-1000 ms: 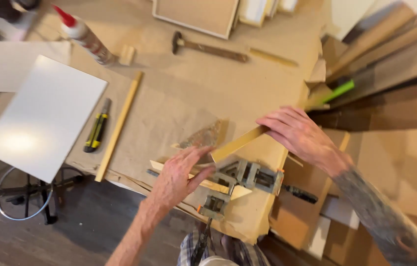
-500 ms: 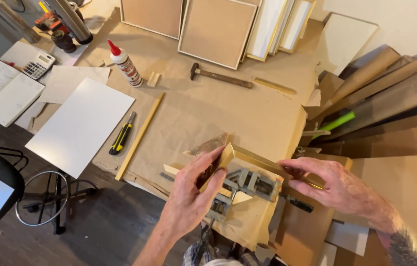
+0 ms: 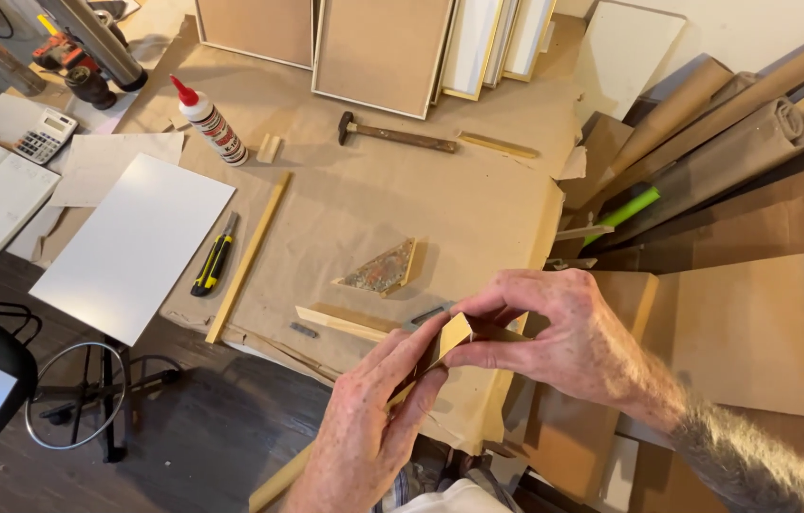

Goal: Securing the joints of a wooden frame using glue, a corner clamp, and a hammer.

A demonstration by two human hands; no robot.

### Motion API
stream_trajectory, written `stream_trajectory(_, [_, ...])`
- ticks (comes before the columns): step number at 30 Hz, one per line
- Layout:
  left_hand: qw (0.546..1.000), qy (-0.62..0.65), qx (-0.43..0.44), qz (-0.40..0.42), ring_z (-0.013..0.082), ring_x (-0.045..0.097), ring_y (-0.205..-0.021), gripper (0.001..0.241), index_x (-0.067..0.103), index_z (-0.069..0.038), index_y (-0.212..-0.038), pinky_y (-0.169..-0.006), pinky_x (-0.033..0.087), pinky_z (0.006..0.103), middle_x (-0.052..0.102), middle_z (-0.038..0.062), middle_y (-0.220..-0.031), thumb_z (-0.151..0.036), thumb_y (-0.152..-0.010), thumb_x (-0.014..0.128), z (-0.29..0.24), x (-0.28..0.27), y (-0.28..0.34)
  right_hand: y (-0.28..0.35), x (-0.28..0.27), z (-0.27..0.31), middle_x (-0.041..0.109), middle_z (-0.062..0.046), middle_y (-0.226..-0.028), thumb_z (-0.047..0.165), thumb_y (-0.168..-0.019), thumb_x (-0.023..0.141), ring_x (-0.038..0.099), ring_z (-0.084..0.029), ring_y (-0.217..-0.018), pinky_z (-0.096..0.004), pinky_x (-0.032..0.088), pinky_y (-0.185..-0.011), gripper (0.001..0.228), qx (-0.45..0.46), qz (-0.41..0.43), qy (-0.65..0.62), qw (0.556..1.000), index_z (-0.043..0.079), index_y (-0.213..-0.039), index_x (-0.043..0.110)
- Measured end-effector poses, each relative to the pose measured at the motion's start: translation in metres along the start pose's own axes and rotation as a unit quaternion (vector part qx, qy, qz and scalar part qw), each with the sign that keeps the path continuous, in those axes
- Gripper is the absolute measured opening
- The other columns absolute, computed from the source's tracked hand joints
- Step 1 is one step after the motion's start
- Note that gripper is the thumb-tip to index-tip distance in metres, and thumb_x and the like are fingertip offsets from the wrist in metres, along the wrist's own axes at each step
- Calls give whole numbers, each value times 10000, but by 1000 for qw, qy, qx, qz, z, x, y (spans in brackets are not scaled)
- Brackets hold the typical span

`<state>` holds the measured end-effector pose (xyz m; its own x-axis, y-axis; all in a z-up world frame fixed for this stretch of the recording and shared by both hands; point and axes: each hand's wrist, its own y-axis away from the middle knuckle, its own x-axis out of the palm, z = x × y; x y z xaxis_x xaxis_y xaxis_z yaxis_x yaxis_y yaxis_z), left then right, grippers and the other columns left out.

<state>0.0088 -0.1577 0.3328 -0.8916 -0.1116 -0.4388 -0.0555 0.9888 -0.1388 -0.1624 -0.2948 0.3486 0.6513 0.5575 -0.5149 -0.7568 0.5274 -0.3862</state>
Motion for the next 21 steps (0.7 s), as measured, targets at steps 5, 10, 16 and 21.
stream_trajectory(5, [999,-12,34,-16,173,628,-828,406,559,-40,-1424,-707,514,308,664,53,-1028,-167,-1039,543,-1,3,3,4,-2,0,772,4,-829,269,-797,831,722,-82,-669,-197,599,-627,312,-42,0,40,998,84,-1037,760])
stream_trajectory(10, [999,-8,35,-17,173,591,-824,394,569,-29,-1409,-705,495,306,641,51,-1006,-164,-1040,542,0,4,7,10,-3,-4,784,-15,-877,280,-824,805,739,-86,-678,-197,610,-609,361,-71,7,65,995,64,-1105,739])
stream_trajectory(16, [999,-1,42,-26,167,628,-888,395,568,4,-1387,-776,509,295,643,60,-1046,-191,-1048,522,3,6,10,15,0,-13,723,-1,-791,284,-895,727,657,-87,-589,-210,532,-537,304,-53,3,73,996,71,-1110,752])
stream_trajectory(21, [992,88,-81,40,132,603,-955,444,590,-45,-1416,-776,497,321,660,34,-1109,-261,-1038,505,-17,0,12,21,-24,-8,755,-182,-1218,9,-1031,464,788,-260,-1111,-317,758,-770,475,59,-27,-20,998,83,-1500,436])
